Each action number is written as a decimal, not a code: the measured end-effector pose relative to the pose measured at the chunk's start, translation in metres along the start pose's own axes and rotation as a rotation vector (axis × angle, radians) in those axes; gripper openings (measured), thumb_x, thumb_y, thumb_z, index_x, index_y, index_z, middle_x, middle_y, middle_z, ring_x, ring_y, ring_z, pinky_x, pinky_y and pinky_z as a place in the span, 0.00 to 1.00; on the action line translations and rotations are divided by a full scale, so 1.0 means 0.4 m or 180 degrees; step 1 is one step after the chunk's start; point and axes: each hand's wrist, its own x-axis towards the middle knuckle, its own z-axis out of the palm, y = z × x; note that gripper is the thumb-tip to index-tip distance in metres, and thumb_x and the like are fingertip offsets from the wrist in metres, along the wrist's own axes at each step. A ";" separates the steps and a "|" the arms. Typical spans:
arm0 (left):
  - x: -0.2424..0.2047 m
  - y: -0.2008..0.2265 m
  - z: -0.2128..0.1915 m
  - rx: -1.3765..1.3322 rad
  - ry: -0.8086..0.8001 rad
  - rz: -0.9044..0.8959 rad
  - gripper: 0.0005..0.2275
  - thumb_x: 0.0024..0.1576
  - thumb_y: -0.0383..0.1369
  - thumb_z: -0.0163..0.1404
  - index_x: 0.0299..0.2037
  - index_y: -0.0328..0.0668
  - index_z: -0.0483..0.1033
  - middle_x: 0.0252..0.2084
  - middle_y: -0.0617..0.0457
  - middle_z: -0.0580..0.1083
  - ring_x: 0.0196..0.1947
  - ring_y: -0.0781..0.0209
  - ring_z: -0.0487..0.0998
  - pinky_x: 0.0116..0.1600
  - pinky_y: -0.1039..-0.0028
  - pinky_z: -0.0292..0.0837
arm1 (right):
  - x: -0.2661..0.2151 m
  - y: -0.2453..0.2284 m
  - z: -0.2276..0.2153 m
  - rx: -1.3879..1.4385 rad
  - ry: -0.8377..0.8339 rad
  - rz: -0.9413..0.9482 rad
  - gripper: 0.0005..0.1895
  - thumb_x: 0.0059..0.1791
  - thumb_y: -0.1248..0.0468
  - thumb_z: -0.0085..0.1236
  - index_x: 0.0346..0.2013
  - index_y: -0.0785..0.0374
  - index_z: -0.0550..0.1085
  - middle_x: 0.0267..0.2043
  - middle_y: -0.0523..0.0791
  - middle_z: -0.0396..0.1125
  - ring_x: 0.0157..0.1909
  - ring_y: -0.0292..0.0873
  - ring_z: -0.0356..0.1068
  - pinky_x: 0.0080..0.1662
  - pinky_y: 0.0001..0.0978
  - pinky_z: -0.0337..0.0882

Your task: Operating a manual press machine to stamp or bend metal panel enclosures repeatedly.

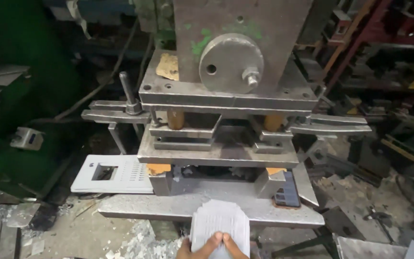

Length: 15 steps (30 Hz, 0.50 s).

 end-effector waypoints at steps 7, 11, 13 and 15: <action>-0.141 0.324 0.049 0.0199 0.0021 0.0838 0.39 0.37 0.37 0.69 0.63 0.42 0.69 0.50 0.44 0.82 0.51 0.56 0.84 0.58 0.67 0.76 | -0.051 -0.118 0.079 -0.0533 0.0390 -0.0786 0.36 0.40 0.59 0.70 0.60 0.73 0.72 0.53 0.55 0.77 0.56 0.48 0.76 0.60 0.39 0.70; -0.167 0.510 0.093 0.0533 0.0000 0.1764 0.36 0.33 0.35 0.73 0.54 0.35 0.71 0.45 0.44 0.82 0.46 0.59 0.84 0.54 0.70 0.78 | -0.026 -0.277 0.158 -0.0273 0.0499 -0.1686 0.40 0.37 0.57 0.73 0.58 0.73 0.70 0.51 0.54 0.75 0.52 0.48 0.75 0.55 0.40 0.73; -0.137 0.527 0.088 0.0391 -0.0338 0.2278 0.37 0.32 0.33 0.74 0.54 0.33 0.70 0.46 0.43 0.82 0.46 0.59 0.81 0.53 0.70 0.77 | 0.023 -0.263 0.158 -0.0143 0.0329 -0.2057 0.42 0.36 0.56 0.76 0.58 0.74 0.69 0.52 0.54 0.74 0.53 0.49 0.75 0.55 0.40 0.73; -0.088 0.515 0.078 0.0394 -0.0770 0.2382 0.39 0.36 0.33 0.74 0.56 0.34 0.63 0.46 0.46 0.80 0.46 0.62 0.80 0.53 0.71 0.79 | 0.094 -0.209 0.143 0.0403 0.0094 -0.2116 0.48 0.34 0.57 0.79 0.62 0.70 0.63 0.55 0.50 0.69 0.55 0.47 0.71 0.55 0.41 0.73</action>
